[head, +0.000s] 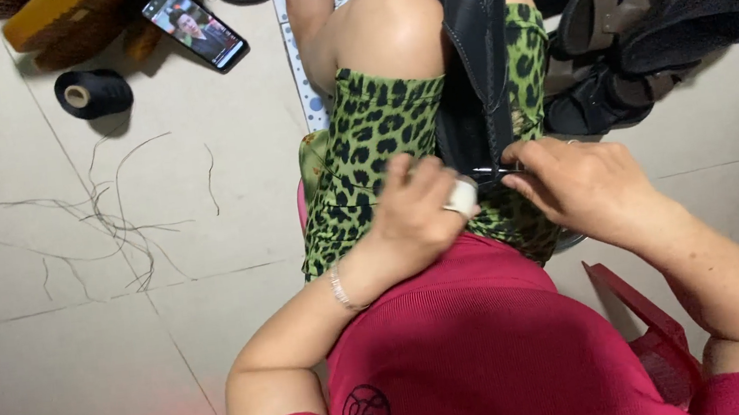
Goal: The person sews a black shoe using a needle and thread while sitting. They repeatedly insert the needle through the shoe's sole and pull the thread to stitch it. A smartphone is visible on the floor nearby.
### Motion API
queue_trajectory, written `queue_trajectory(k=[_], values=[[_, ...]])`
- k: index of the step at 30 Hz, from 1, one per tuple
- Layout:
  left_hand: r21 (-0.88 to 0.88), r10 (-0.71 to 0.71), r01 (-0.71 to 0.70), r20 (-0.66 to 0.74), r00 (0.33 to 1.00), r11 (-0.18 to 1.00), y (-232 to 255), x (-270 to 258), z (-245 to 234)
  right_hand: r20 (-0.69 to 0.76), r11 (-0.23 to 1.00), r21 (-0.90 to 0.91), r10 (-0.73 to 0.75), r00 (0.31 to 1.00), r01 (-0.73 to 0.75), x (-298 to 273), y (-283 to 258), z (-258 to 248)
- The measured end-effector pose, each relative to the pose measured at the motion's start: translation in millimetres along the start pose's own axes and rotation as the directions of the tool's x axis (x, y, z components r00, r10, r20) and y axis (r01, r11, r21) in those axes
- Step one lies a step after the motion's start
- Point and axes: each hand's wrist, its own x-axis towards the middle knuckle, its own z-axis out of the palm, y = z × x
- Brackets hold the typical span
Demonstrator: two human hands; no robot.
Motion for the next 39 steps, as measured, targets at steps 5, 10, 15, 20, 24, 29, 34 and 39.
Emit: queue_trajectory(k=[5, 10, 15, 20, 24, 29, 34, 39], values=[[-0.039, -0.038, 0.044, 0.146, 0.989, 0.998, 10, -12, 25, -0.127, 0.984, -0.162, -0.093, 0.987, 0.072, -9, 1, 11], [-0.709, -0.416, 0.655, 0.53, 0.739, 0.261, 14, -10, 8, -0.148, 0.996, -0.051, -0.075, 0.986, 0.068, -4, 1, 13], [-0.531, -0.197, 0.847, 0.828, 0.525, 0.028, 0, -8, -9, -0.154, 0.994, 0.083, -0.057, 0.986, 0.07, -3, 3, 15], [-0.788, -0.355, 0.611, 0.593, 0.722, -0.073, 7, 6, -5, -0.245, 0.989, 0.1, -0.085, 0.966, 0.112, -5, 5, 27], [-0.78, -0.55, 0.516, 0.62, 0.559, -0.354, -1, -15, 20, -0.291, 0.98, 0.133, -0.101, 0.951, 0.145, -3, 2, 23], [-0.285, -0.624, 0.846, 0.577, 0.527, 0.45, 14, -1, 13, -0.433, 0.983, 0.008, -0.164, 0.886, 0.186, -8, 2, 37], [-0.232, -0.5, 0.677, 0.518, 0.694, 0.698, 11, 6, 10, -0.311, 0.988, -0.062, -0.153, 0.938, 0.141, -26, 8, 22], [-0.227, -0.52, 0.688, 0.507, 0.688, 0.689, 5, -4, 9, 0.167, 0.992, -0.108, -0.042, 0.985, 0.06, -49, 36, -11]])
